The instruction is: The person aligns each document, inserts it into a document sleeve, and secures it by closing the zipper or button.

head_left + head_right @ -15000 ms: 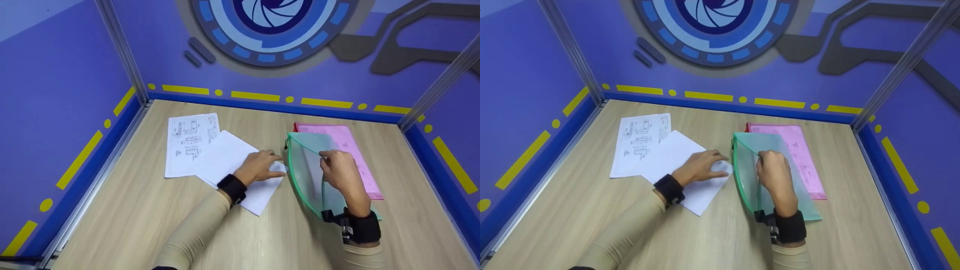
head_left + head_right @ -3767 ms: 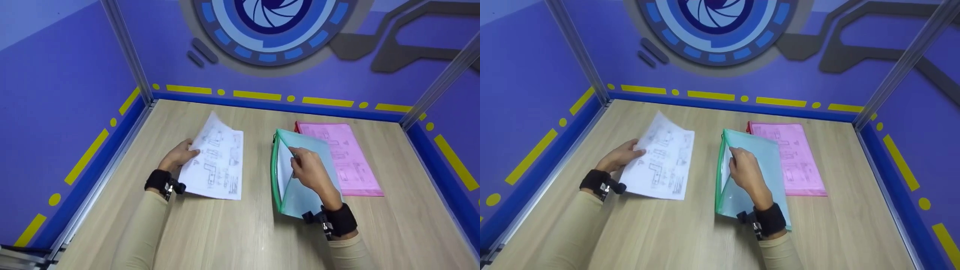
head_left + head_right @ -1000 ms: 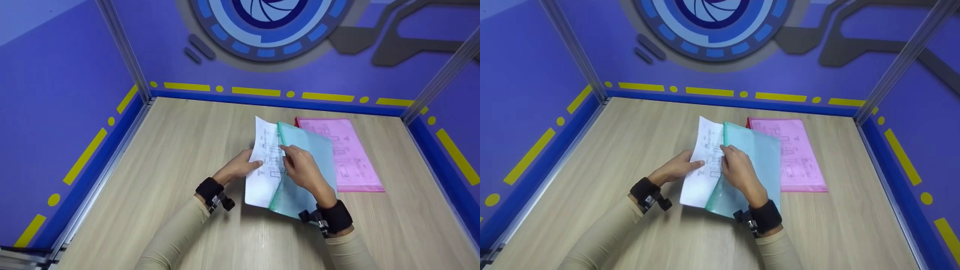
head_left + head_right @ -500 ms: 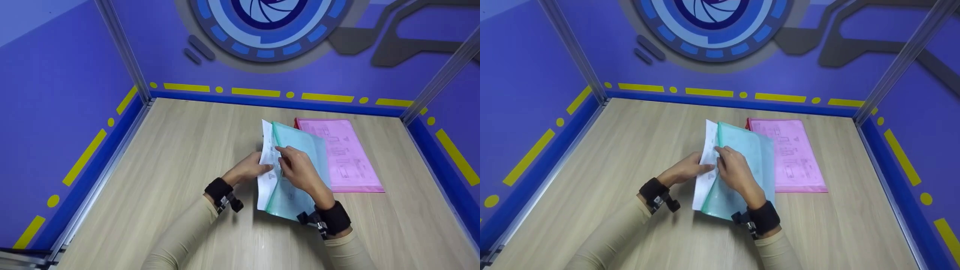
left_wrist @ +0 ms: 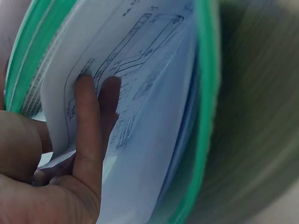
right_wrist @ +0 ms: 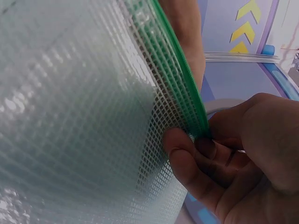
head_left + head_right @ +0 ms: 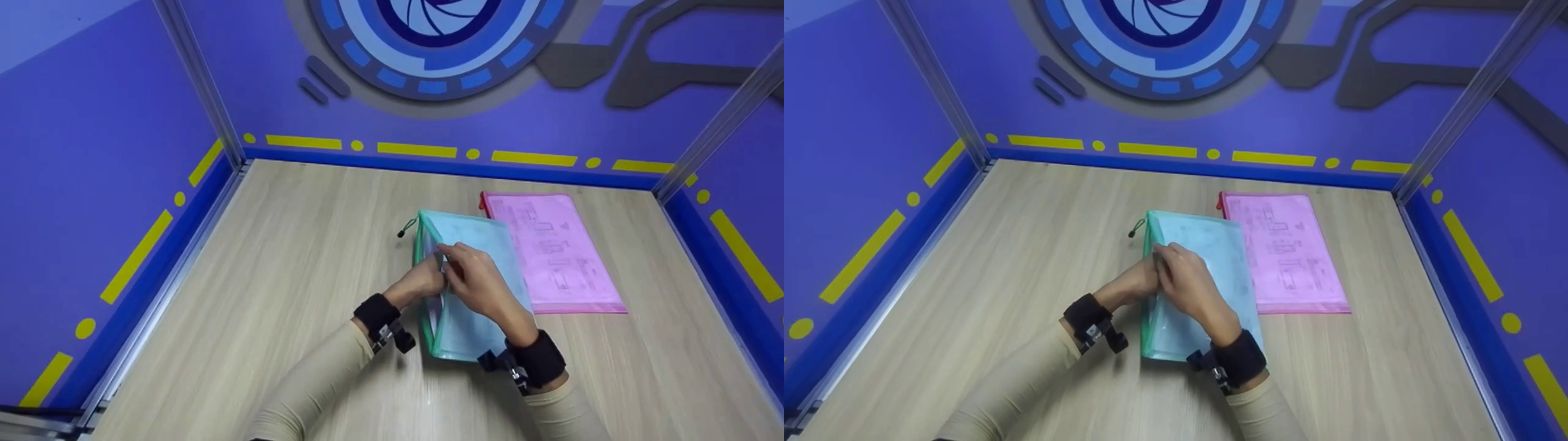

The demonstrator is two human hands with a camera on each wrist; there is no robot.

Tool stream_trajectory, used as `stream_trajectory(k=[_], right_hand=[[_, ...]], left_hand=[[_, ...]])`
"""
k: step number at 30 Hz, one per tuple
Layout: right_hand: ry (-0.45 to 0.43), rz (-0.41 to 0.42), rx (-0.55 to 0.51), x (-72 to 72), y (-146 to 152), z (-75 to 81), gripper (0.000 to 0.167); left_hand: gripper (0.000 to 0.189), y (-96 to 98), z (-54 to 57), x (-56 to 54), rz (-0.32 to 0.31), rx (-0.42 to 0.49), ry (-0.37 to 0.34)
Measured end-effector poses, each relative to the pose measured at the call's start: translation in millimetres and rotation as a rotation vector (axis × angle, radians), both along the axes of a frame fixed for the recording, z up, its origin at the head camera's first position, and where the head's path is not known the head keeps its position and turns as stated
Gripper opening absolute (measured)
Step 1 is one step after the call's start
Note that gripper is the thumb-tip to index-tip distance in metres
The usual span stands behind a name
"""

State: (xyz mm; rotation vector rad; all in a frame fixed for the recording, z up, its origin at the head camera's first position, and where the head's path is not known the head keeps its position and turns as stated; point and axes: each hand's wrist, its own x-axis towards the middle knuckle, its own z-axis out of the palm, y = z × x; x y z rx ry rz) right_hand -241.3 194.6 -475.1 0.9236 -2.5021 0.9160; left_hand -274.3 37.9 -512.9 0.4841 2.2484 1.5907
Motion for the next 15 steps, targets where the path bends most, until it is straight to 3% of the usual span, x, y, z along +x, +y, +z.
stream_trajectory(k=[3, 5, 8, 10, 12, 15], right_hand=[[-0.010, -0.004, -0.005, -0.5, 1.5, 1.5, 0.032], [-0.031, -0.005, -0.020, -0.4, 4.2, 4.1, 0.033], [-0.083, 0.015, -0.062, 0.1, 11.4, 11.1, 0.034], [-0.130, 0.038, -0.095, 1.1, 18.2, 18.0, 0.036], [-0.162, 0.075, -0.131, 2.0, 27.3, 25.1, 0.036], [-0.193, 0.149, -0.179, 5.1, 44.0, 36.1, 0.036]], left_hand=[[0.025, -0.5, -2.0, 1.6, 0.013, 0.007, 0.002], [0.029, -6.2, -0.1, 3.2, -0.001, 0.023, -0.041], [0.047, -22.8, 8.7, 3.1, -0.025, 0.057, -0.134], [0.057, -39.3, 16.9, -0.6, -0.018, 0.078, -0.132], [0.054, -57.0, 23.6, -8.1, 0.048, 0.104, -0.047], [0.038, -83.7, 27.2, -24.0, 0.210, 0.121, 0.179]])
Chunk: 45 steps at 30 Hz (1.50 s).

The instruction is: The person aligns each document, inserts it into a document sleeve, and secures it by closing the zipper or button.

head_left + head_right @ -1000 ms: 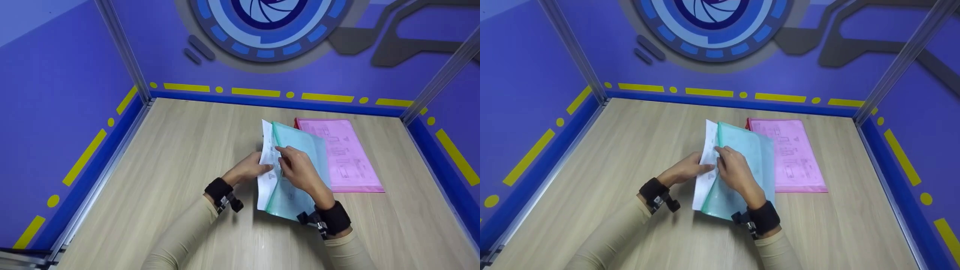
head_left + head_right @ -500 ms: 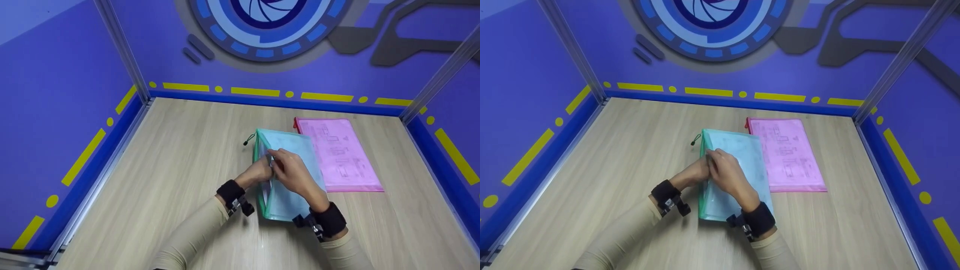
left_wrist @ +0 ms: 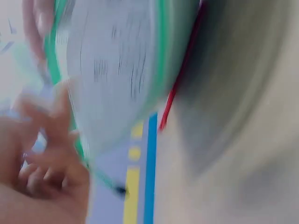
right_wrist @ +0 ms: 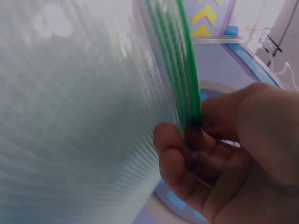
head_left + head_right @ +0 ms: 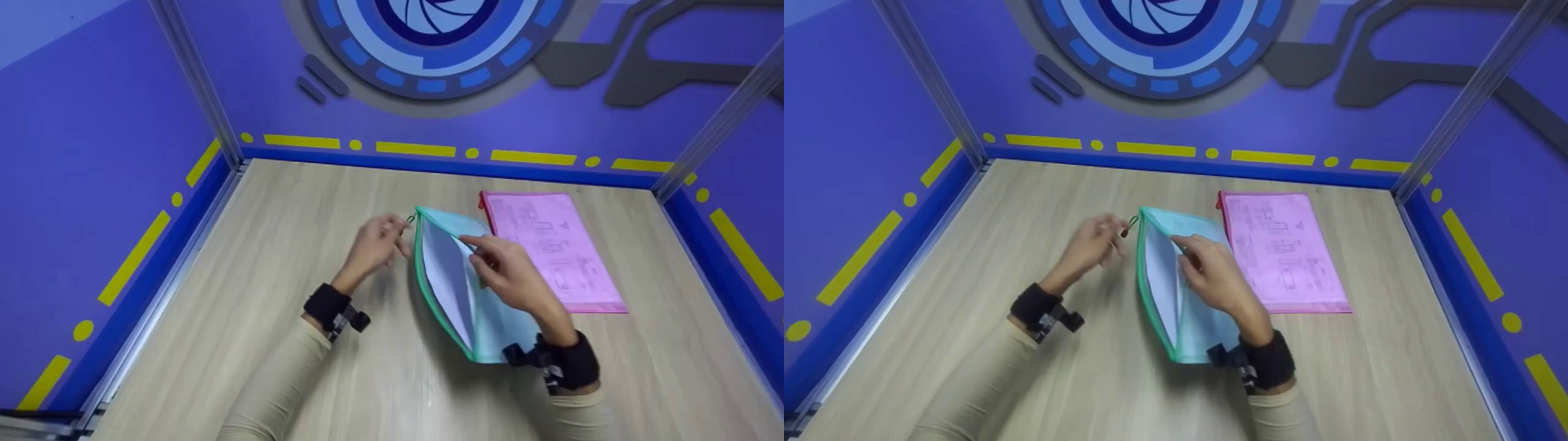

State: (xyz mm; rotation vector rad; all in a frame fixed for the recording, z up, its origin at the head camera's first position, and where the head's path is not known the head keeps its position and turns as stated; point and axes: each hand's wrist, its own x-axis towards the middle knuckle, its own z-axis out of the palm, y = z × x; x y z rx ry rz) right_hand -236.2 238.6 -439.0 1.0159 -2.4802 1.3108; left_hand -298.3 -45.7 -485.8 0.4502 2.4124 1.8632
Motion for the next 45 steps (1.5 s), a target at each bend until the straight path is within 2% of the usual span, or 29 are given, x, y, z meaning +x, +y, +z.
stream_trajectory(k=[2, 3, 4, 5, 6, 9, 10, 12, 13, 15, 18, 20, 23, 27, 29, 32, 35, 37, 40, 42, 45], right_hand=[[-0.014, 0.078, -0.041, 2.2, 8.9, 7.5, 0.035], [-0.028, 0.122, -0.067, 3.4, 12.8, 10.7, 0.035], [-0.050, 0.161, -0.091, 4.6, 16.4, 13.5, 0.035], [-0.074, 0.200, -0.115, 5.8, 19.4, 16.2, 0.036], [-0.101, 0.240, -0.144, 6.2, 22.2, 17.8, 0.037], [-0.199, 0.333, -0.228, 3.1, 29.2, 21.1, 0.038], [-0.229, 0.360, -0.256, 0.3, 31.3, 21.9, 0.038], [-0.278, 0.391, -0.296, -8.2, 34.9, 23.6, 0.037], [-0.295, 0.395, -0.305, -12.6, 36.6, 24.5, 0.037], [-0.315, 0.401, -0.309, -21.0, 41.2, 26.2, 0.039], [-0.327, 0.411, -0.257, -25.8, 53.5, 29.7, 0.044], [-0.335, 0.447, -0.206, -23.2, 66.2, 31.9, 0.047], [-0.334, 0.468, -0.113, -14.7, 88.7, 35.3, 0.052], [-0.353, 0.378, -0.064, -2.7, 113.2, 38.3, 0.046], [-0.342, 0.273, -0.057, 2.0, 119.9, 38.8, 0.040], [-0.286, 0.085, -0.041, 5.4, 121.3, 36.8, 0.029], [-0.228, -0.095, -0.004, 5.7, 118.3, 31.9, 0.020], [-0.209, -0.156, 0.008, 5.4, 117.3, 29.5, 0.019], [-0.185, -0.190, 0.021, 5.8, 118.6, 27.9, 0.019], [-0.175, -0.208, 0.037, 6.1, 118.5, 29.0, 0.020], [-0.131, -0.290, 0.092, 7.8, 114.7, 30.6, 0.020]], left_hand=[[0.030, -18.0, -1.5, -9.5, 0.096, -0.037, 0.135], [0.028, -26.2, -2.6, -12.8, 0.105, -0.065, 0.185], [0.029, -33.3, -3.8, -15.7, 0.082, -0.093, 0.225], [0.032, -39.7, -4.1, -17.7, 0.030, -0.117, 0.253], [0.036, -45.1, -3.6, -18.8, -0.051, -0.125, 0.261], [0.052, -53.6, 6.0, -17.9, -0.356, -0.060, 0.172], [0.056, -53.9, 10.7, -17.6, -0.433, -0.030, 0.126], [0.054, -52.0, 19.9, -17.0, -0.532, 0.027, 0.058], [0.048, -50.2, 23.8, -16.7, -0.540, 0.042, 0.050], [0.032, -46.5, 27.8, -16.6, -0.500, 0.058, 0.088], [0.013, -43.5, 25.7, -16.5, -0.351, 0.066, 0.170], [0.011, -44.1, 21.7, -15.4, -0.232, 0.064, 0.216], [0.011, -47.9, 14.4, -13.7, -0.100, 0.092, 0.242], [0.011, -52.1, 9.7, -10.8, -0.012, 0.148, 0.241], [0.012, -52.0, 9.4, -9.7, 0.001, 0.166, 0.235], [0.014, -50.5, 10.6, -7.9, 0.000, 0.143, 0.229], [0.014, -51.6, 15.2, -5.0, -0.046, 0.094, 0.220], [0.018, -53.1, 21.3, -3.0, -0.087, 0.065, 0.209], [0.029, -54.9, 33.2, -0.6, -0.117, 0.001, 0.211], [0.031, -56.2, 41.6, 2.5, -0.100, -0.068, 0.233], [0.016, -56.7, 49.9, 7.9, -0.059, -0.182, 0.292]])
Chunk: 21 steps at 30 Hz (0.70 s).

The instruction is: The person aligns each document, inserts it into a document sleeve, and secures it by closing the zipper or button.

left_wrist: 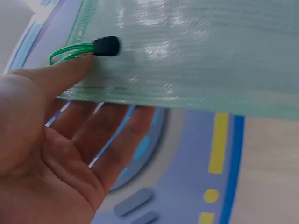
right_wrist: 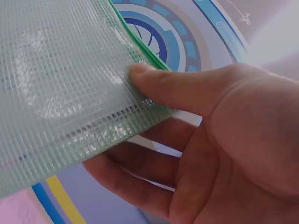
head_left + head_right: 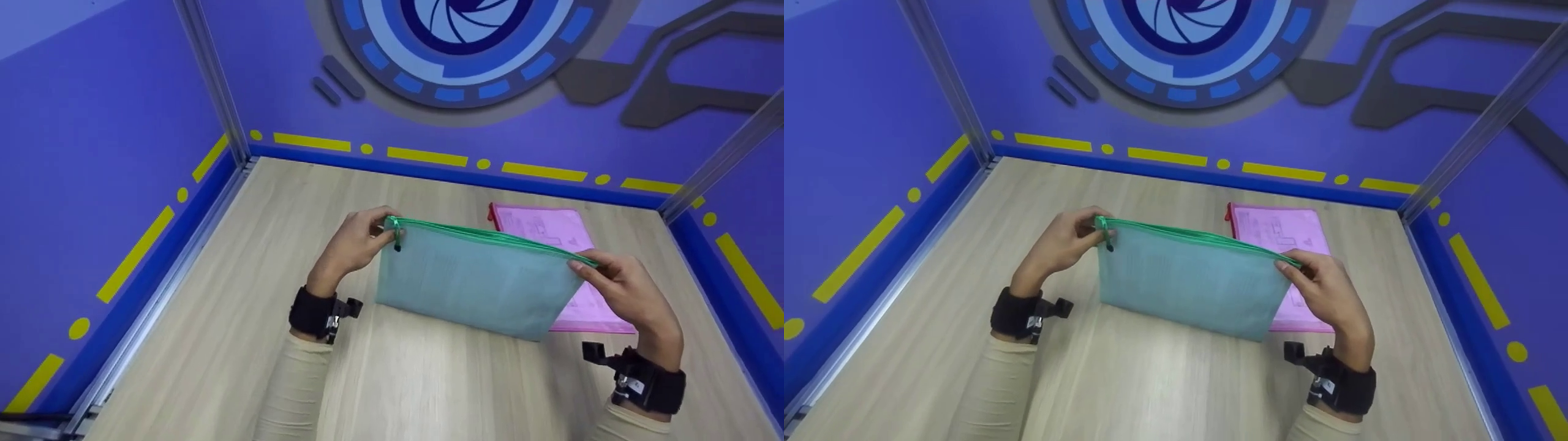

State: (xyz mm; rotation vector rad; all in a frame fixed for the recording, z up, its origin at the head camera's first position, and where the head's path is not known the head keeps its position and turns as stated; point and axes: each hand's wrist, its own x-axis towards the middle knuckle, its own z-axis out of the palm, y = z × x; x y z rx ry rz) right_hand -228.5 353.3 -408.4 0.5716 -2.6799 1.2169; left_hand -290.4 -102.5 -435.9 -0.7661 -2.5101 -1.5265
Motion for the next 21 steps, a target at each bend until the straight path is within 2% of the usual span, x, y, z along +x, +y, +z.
stream_trajectory(k=[2, 5, 6, 8, 10, 12, 13, 15, 17, 21], right_hand=[[0.095, -0.110, 0.071, 1.5, -10.1, 3.1, 0.022], [0.344, -0.289, 0.118, 4.5, -42.9, 11.1, 0.027], [0.429, -0.318, 0.108, 5.8, -57.8, 14.1, 0.027], [0.552, -0.262, 0.058, 8.0, -93.1, 16.5, 0.021], [0.567, -0.120, 0.016, 10.4, -127.0, 17.0, 0.016], [0.514, -0.002, -0.001, 10.7, -156.8, 13.9, 0.014], [0.474, 0.031, 0.000, 10.4, -169.9, 11.6, 0.015], [0.427, 0.016, 0.021, 9.4, -192.5, 5.8, 0.016], [0.419, -0.051, 0.039, 9.0, -209.8, -0.6, 0.016], [0.463, -0.142, 0.044, 7.6, -227.6, -10.4, 0.012]], left_hand=[[0.008, 1.3, 2.0, 2.4, 0.013, -0.036, 0.034], [0.006, 6.8, 1.0, 3.0, 0.012, -0.038, 0.059], [0.006, 9.8, 0.9, 2.4, 0.007, -0.029, 0.066], [0.007, 12.9, -1.2, 4.9, 0.012, -0.013, 0.077], [0.007, 18.4, -1.5, 7.6, 0.012, 0.005, 0.100], [0.008, 26.5, -0.7, 10.5, 0.004, 0.015, 0.135], [0.008, 31.2, -0.5, 12.2, -0.005, 0.012, 0.154], [0.009, 40.9, 0.1, 14.9, -0.027, -0.007, 0.192], [0.010, 49.5, 0.7, 17.0, -0.040, -0.041, 0.227], [0.007, 56.4, 0.0, 19.8, -0.037, -0.099, 0.269]])
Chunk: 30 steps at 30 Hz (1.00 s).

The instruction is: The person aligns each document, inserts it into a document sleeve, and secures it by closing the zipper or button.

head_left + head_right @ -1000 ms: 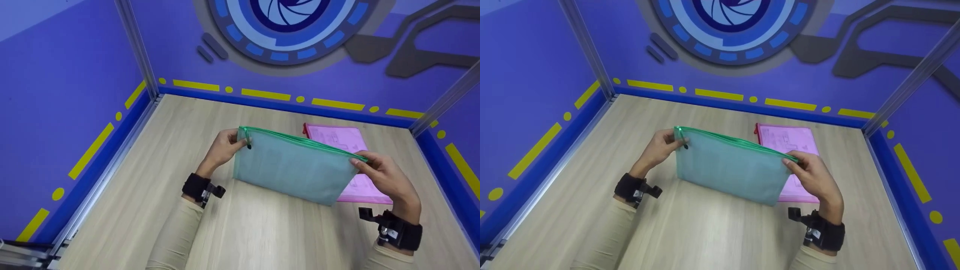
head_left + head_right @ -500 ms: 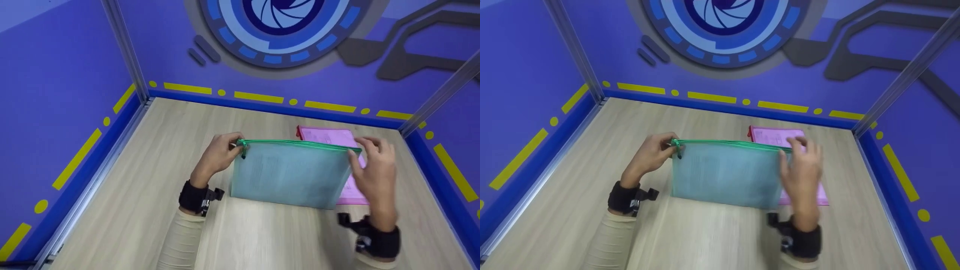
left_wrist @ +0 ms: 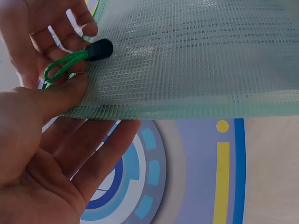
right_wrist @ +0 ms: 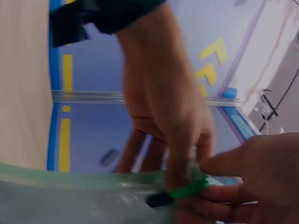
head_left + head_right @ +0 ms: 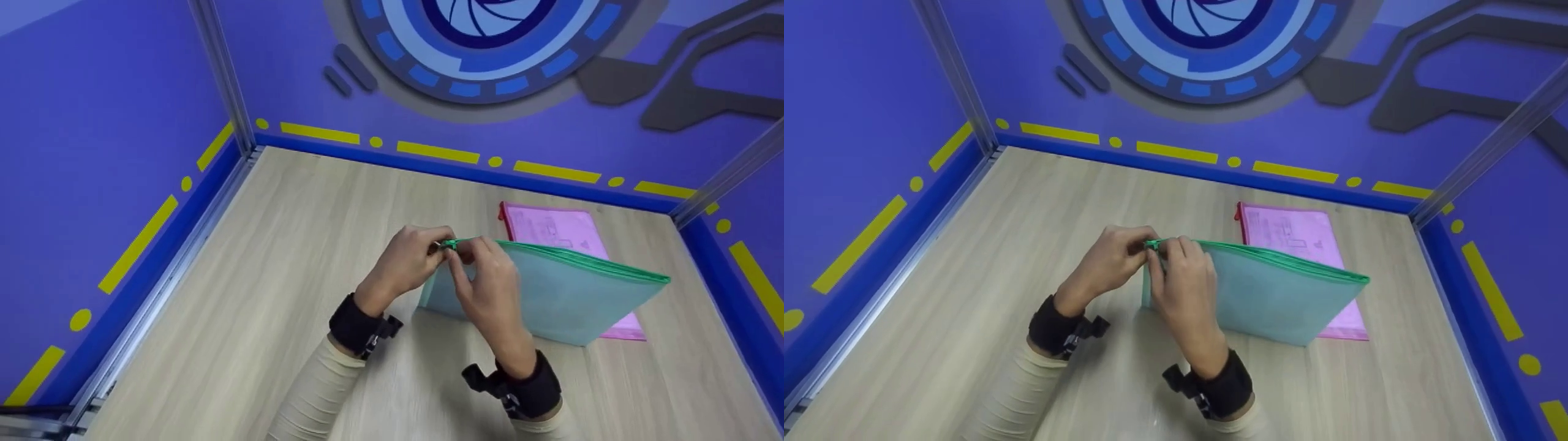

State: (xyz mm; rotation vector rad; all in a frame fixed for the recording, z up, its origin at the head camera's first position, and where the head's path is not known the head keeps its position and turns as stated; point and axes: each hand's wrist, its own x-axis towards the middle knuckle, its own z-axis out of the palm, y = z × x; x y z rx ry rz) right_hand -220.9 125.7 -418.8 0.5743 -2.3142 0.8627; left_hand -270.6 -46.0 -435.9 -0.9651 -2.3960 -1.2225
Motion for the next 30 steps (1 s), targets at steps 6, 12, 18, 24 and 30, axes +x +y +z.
stream_trajectory(k=[6, 12, 18, 24, 30], right_hand=[[0.032, 0.026, -0.048, -5.8, 5.3, -2.4, 0.011], [0.097, 0.010, 0.067, -7.4, 8.2, -2.3, 0.013], [0.103, -0.013, 0.116, -5.6, 13.4, 2.9, 0.011], [0.120, -0.026, 0.147, -5.8, 19.5, 7.4, 0.009], [0.115, 0.067, 0.175, -6.9, 23.1, 7.5, 0.007]], left_hand=[[0.008, 3.2, 1.0, -1.7, -0.038, 0.021, 0.001], [0.016, 1.4, -2.1, -2.0, -0.055, 0.032, -0.003], [0.016, -1.1, -1.7, -3.9, -0.094, 0.058, 0.004], [0.013, -9.7, 0.4, -6.3, -0.111, 0.078, -0.012], [0.010, -15.4, 4.9, -2.4, -0.081, -0.003, -0.073]])
